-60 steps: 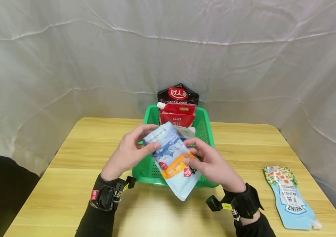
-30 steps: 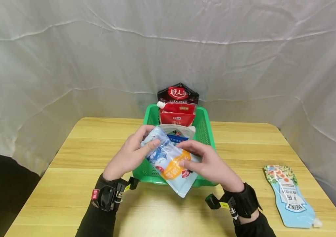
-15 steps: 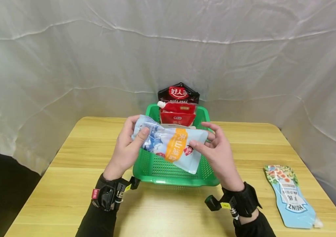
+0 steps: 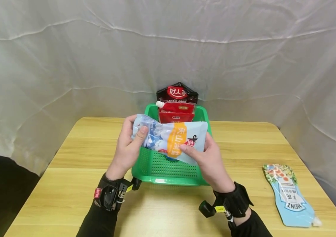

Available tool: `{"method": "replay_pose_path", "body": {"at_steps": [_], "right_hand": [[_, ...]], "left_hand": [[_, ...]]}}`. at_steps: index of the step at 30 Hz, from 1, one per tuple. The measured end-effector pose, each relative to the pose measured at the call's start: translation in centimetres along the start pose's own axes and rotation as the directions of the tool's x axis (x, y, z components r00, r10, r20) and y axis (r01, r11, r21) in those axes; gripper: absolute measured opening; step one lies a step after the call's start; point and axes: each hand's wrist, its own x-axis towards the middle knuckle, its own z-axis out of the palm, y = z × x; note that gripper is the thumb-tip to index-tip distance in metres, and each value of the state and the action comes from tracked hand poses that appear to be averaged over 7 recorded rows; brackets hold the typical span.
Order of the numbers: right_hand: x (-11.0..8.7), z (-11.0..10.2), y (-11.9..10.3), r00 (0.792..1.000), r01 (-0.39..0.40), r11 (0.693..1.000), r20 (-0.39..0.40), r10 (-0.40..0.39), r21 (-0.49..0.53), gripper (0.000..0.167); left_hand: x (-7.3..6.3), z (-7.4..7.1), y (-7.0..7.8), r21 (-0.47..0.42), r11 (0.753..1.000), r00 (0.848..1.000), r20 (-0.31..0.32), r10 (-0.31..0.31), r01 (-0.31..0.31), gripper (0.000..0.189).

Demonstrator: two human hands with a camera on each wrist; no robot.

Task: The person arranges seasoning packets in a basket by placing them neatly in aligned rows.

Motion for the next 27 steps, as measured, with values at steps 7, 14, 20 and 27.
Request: {"method": "replay_pose_path", "body": {"at_steps": [7, 14, 20, 27], "right_hand": [[0.1, -0.8, -0.4, 0.999, 0.03, 0.999, -0.026, -0.031, -0.04, 0.052], [0.0, -2.3, -1.6, 0.999, 0.02, 0.986, -0.024, -0.024, -0.168, 0.052], [0.0, -3.6, -2.6, 0.999, 0.03, 0.953, 0.021, -0.024, -0.3, 0.051], [-0.1, -4.3, -2.6, 0.997, 0.03, 0.914, 0.082, 0.004, -0.406, 0.055]], "left_hand": [[0.1, -0.1, 0.1, -0.016, 0.999, 0.998, 0.063, -0.03, 0.031, 0.036], [0.2, -0.3, 0.3, 0.016, 0.998, 0.989, 0.132, -0.066, 0.064, 0.047], [0.1, -0.6, 0.3, 0.15, 0.986, 0.972, 0.21, -0.104, 0.073, 0.043], [-0.2, -0.3, 0.5, 0.291, 0.948, 0.913, 0.338, -0.228, 0.129, 0.031]]}}
